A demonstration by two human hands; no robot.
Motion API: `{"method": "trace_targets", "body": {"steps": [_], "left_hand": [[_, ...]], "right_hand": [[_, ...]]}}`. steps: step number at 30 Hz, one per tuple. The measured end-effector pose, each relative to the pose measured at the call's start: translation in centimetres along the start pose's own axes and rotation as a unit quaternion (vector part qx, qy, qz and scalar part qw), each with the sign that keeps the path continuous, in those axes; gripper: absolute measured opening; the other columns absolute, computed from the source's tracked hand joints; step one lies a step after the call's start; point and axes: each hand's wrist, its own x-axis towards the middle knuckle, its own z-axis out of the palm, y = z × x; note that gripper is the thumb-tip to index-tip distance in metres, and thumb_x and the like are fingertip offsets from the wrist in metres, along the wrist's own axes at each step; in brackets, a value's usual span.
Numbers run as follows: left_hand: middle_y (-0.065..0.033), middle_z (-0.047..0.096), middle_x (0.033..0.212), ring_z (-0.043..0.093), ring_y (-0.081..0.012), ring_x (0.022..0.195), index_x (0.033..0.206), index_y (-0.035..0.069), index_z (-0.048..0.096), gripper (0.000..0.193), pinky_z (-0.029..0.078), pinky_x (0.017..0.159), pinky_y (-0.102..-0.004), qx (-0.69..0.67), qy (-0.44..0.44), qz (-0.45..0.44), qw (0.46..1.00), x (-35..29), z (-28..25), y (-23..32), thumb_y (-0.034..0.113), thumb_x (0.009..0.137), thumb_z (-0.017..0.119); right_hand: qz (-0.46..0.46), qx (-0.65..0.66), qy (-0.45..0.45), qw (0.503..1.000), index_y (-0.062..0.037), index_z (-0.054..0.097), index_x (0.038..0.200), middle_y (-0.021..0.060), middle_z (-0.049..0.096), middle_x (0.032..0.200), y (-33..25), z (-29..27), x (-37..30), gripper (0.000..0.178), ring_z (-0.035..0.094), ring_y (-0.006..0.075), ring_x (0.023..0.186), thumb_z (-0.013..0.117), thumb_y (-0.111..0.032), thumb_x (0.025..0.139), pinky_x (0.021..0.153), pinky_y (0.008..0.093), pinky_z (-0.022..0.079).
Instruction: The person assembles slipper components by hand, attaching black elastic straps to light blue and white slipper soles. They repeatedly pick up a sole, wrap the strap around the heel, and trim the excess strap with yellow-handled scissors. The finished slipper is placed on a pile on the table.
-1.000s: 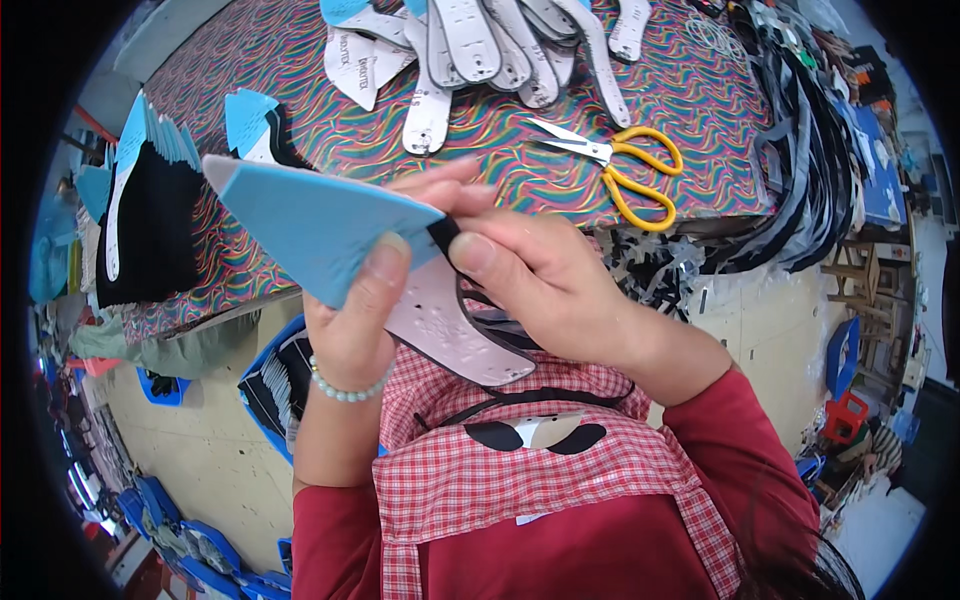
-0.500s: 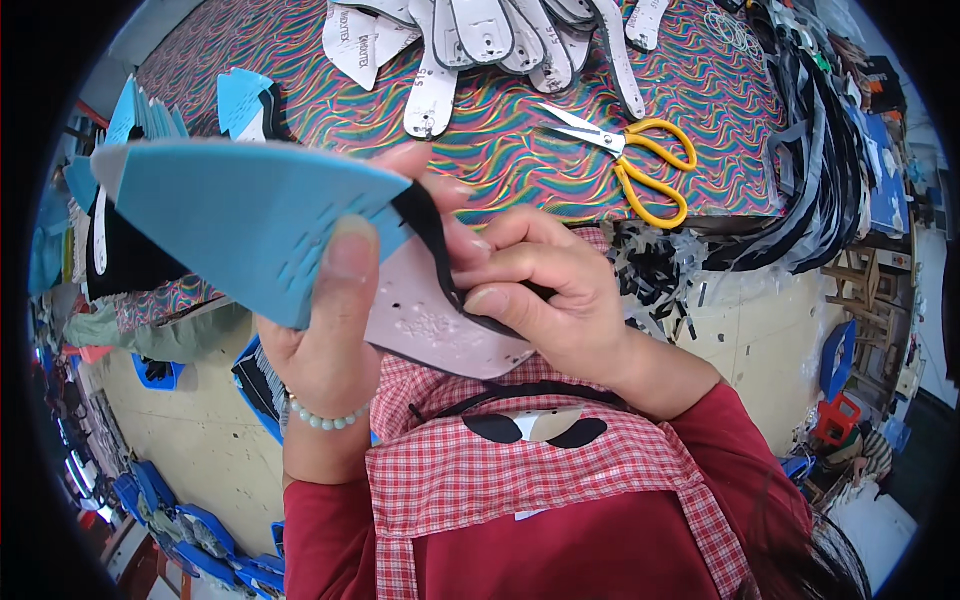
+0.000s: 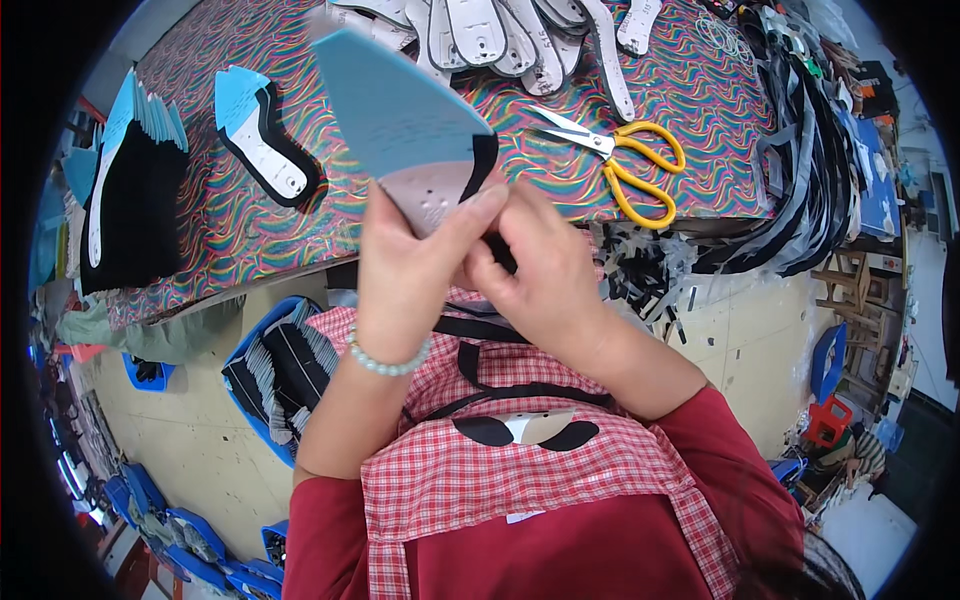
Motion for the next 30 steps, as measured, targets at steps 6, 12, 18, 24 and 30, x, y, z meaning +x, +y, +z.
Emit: {"method": "trace_targets", "body": {"steps": [6,12,18,24,30], "left_hand": [[-0.0081,0.063,0.102,0.062,-0.0127,0.085,0.118,-0.002,0.049,0.031,0.048,0.085,-0.0276,-0.146,0.003,0.005,0.989,-0.6,-0.3,0.6,0.008,0.090,0.058],[-0.0121,0.063,0.097,0.063,-0.0168,0.079,0.123,-0.001,0.046,0.041,0.051,0.075,-0.0277,-0.251,-0.236,-0.070,0.936,0.0,-1.8,0.1,0.031,0.098,0.047],[-0.0078,0.056,0.069,0.059,-0.0210,0.076,0.092,0.000,0.058,0.035,0.047,0.077,-0.0335,-0.135,-0.113,0.048,0.983,0.3,-2.9,1.0,0.033,0.097,0.048],[-0.0033,0.050,0.066,0.056,-0.0204,0.081,0.088,0.006,0.053,0.027,0.044,0.086,-0.0360,-0.255,-0.029,0.085,0.963,-0.4,-2.4,1.4,0.030,0.099,0.046],[0.0020,0.043,0.065,0.046,-0.0105,0.065,0.093,0.008,0.052,0.026,0.042,0.073,-0.0294,-0.483,-0.100,0.070,0.867,-0.3,-2.4,2.1,0.030,0.100,0.041]], "right_hand": [[0.127,0.293,0.008,0.948,-0.0020,0.066,0.086,0.0089,0.060,0.068,2.3,-2.3,3.1,0.020,0.061,0.0162,0.066,0.067,-0.022,0.084,0.059,0.0275,0.048],[-0.008,0.244,-0.059,0.968,0.0012,0.065,0.087,0.0136,0.061,0.089,2.0,-2.2,4.2,0.018,0.058,0.0231,0.090,0.063,-0.017,0.087,0.078,0.0317,0.046],[0.226,0.394,-0.198,0.869,-0.0010,0.019,0.146,0.0109,0.057,0.110,4.2,-0.6,1.0,0.066,0.054,0.0136,0.099,0.054,-0.023,0.095,0.085,0.0298,0.045],[-0.045,0.088,-0.071,0.993,-0.0058,0.053,0.121,0.0103,0.059,0.086,0.4,-2.3,1.3,0.039,0.061,0.0209,0.067,0.064,-0.018,0.086,0.059,0.0299,0.050],[-0.055,0.000,-0.108,0.993,-0.0038,0.055,0.114,0.0106,0.062,0.092,0.7,-1.8,-1.5,0.045,0.065,0.0264,0.075,0.066,-0.035,0.083,0.058,0.0337,0.053]]}}
